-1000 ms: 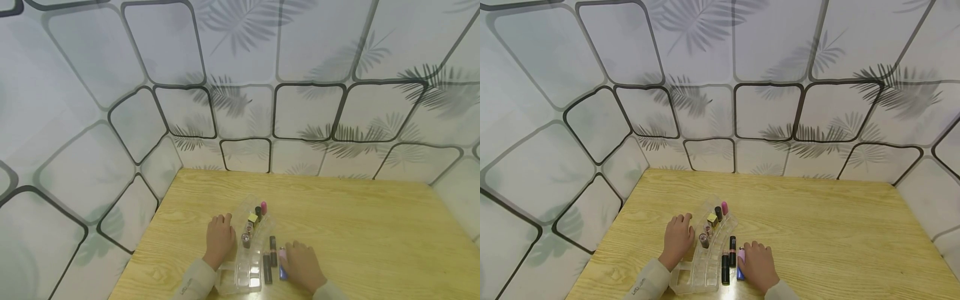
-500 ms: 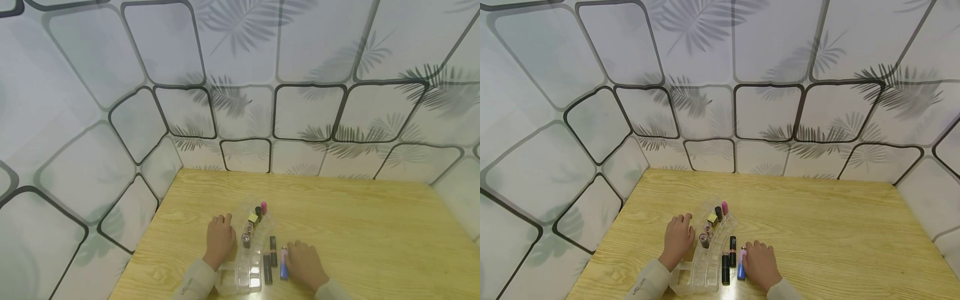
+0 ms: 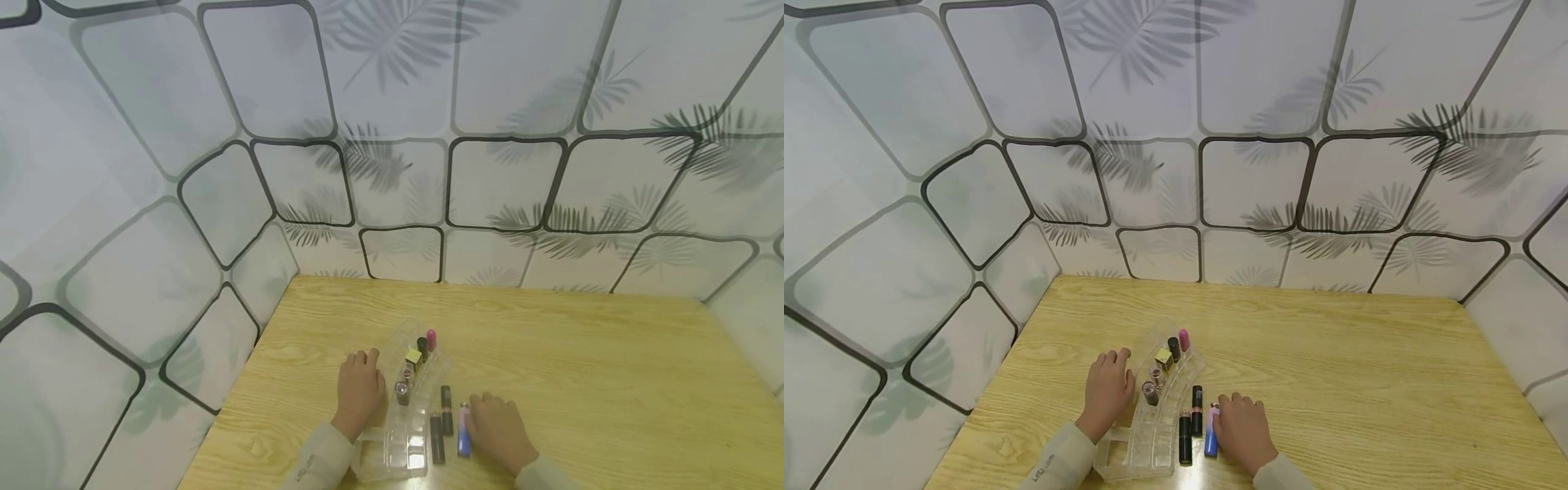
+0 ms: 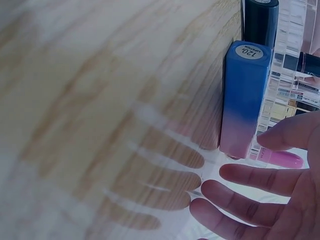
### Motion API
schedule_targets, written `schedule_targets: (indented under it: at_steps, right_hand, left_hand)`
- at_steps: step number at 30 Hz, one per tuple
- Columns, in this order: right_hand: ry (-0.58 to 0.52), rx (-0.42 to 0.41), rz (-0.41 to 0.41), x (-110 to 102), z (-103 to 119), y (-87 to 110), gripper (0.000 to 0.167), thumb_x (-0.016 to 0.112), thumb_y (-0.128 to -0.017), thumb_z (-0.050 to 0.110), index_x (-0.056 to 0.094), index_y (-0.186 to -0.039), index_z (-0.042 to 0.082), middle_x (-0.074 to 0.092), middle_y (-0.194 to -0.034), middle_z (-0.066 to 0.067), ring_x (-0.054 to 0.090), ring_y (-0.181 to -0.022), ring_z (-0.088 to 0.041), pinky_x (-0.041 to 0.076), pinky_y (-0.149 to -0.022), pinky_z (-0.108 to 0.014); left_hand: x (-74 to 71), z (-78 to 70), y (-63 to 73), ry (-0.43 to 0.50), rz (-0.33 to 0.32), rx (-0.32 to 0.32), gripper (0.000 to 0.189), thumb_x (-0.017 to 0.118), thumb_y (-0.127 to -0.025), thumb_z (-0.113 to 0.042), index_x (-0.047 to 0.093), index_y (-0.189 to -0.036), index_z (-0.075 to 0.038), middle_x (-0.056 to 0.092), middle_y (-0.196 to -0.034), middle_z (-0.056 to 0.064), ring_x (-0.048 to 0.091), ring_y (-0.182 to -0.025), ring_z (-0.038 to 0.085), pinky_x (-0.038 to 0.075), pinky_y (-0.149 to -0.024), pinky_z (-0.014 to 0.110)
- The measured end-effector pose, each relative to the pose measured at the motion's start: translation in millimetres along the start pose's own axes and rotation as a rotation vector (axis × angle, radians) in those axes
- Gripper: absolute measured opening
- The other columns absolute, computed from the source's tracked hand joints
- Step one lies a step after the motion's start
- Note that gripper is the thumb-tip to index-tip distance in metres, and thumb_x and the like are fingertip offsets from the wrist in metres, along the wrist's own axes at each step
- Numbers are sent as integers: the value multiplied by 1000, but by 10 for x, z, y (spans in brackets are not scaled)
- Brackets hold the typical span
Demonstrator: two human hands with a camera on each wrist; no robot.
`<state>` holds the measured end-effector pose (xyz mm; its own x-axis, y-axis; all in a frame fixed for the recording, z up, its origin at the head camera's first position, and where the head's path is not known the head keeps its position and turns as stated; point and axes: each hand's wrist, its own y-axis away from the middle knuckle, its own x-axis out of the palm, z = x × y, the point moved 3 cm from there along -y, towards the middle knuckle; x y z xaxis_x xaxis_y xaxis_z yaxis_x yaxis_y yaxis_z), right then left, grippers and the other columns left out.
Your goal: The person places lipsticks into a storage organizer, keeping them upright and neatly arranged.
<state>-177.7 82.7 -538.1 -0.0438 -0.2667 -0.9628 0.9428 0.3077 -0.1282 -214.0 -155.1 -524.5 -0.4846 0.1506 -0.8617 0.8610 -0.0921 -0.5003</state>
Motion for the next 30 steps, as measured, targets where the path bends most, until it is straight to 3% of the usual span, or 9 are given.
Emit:
schedule_targets:
  at_steps: [6, 11, 19, 30]
  right_hand:
    - [-36, 4, -21, -6, 27, -9, 19, 60, -84, 24, 56, -71, 11, 46, -62, 1, 42, -56, -12, 39, -53, -30]
    - [-42, 9, 10, -11, 70, -4, 18, 59, -83, 26, 61, -79, 9, 52, -67, -1, 48, -62, -14, 43, -58, -36]
    - [-17, -18, -4, 3, 85, -8, 22, 64, -80, 26, 64, -88, 5, 58, -72, -5, 54, -64, -18, 47, -60, -38]
    - [6, -33, 32, 0, 62, -52, 10, 60, -84, 19, 61, -84, 8, 56, -70, -5, 52, -62, -18, 43, -57, -35]
  left_hand:
    - [-3, 1, 1, 14, -7, -3, 29, 66, -74, -13, 59, -102, -8, 58, -77, 6, 50, -68, 18, 40, -58, 28]
    - [3, 1, 3, 12, -11, 1, 29, 67, -74, -13, 59, -102, -8, 58, -77, 6, 50, -68, 18, 40, -59, 28]
    - [30, 10, 3, 6, -7, -2, 30, 67, -74, -14, 59, -102, -9, 58, -77, 6, 49, -67, 18, 39, -58, 28]
    - [21, 5, 7, -4, -18, 5, 30, 68, -73, -14, 59, -101, -9, 59, -76, 6, 50, -66, 17, 39, -57, 27]
